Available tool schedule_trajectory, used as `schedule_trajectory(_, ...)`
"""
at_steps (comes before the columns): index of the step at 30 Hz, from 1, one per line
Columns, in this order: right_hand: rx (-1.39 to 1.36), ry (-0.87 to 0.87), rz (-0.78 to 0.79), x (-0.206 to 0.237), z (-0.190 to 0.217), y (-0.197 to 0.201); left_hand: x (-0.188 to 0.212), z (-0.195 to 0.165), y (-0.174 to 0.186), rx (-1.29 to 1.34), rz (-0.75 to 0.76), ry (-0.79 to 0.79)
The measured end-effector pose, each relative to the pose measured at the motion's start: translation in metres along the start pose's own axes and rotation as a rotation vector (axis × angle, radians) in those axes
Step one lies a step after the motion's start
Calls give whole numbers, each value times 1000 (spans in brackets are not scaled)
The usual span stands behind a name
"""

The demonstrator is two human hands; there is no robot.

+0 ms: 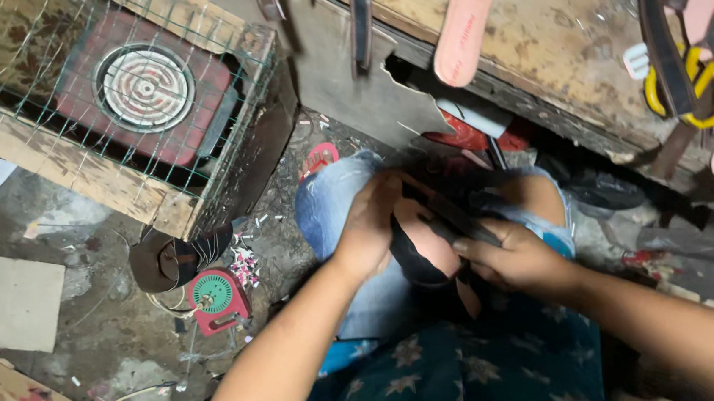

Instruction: The person sits on the floor of a shoe workshop and works on a shoe held across their lap. They hammer the shoe with a cobbler's hammer, heat a strip over a small charcoal heater, press a pink insole into the shoe, and hammer the insole edge to secure it.

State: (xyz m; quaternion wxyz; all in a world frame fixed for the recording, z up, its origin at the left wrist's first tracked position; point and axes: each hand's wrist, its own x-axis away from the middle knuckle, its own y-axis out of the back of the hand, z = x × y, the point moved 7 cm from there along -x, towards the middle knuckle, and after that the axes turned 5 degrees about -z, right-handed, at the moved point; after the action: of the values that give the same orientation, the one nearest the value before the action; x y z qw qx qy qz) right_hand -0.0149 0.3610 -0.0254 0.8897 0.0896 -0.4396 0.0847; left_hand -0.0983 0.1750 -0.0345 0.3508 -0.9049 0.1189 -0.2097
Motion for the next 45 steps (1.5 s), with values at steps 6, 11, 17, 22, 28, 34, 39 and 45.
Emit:
schedule_trajectory(6, -54, 115, -96, 29, -36, 12, 34, 14, -38, 59, 77, 9)
schedule_trajectory(11, 417, 572, -271, 111, -31, 53, 75, 25, -73, 342, 252, 149)
schedule_trajectory(17, 708, 384, -684, 235, -70, 139, 108, 22, -99, 28, 118, -13)
schedule_trajectory(22, 510, 423, -684, 248, -110, 149, 141, -5, -148, -506, -13, -292)
schedule_trajectory(28, 383, 569, -663, 205, -98, 118, 180, -68, -198, -514, 164, -416)
schedule_trajectory(34, -42, 541, 192, 225, -56, 19, 175, -56, -206, -421, 236, -316)
schedule_trajectory(39, -72, 374, 396, 230, -29, -10, 181, -40, -200, -432, 220, -265)
schedule_trajectory(45, 114, 195, 384, 245, -11, 3, 193, -48, -216, -759, 266, -436)
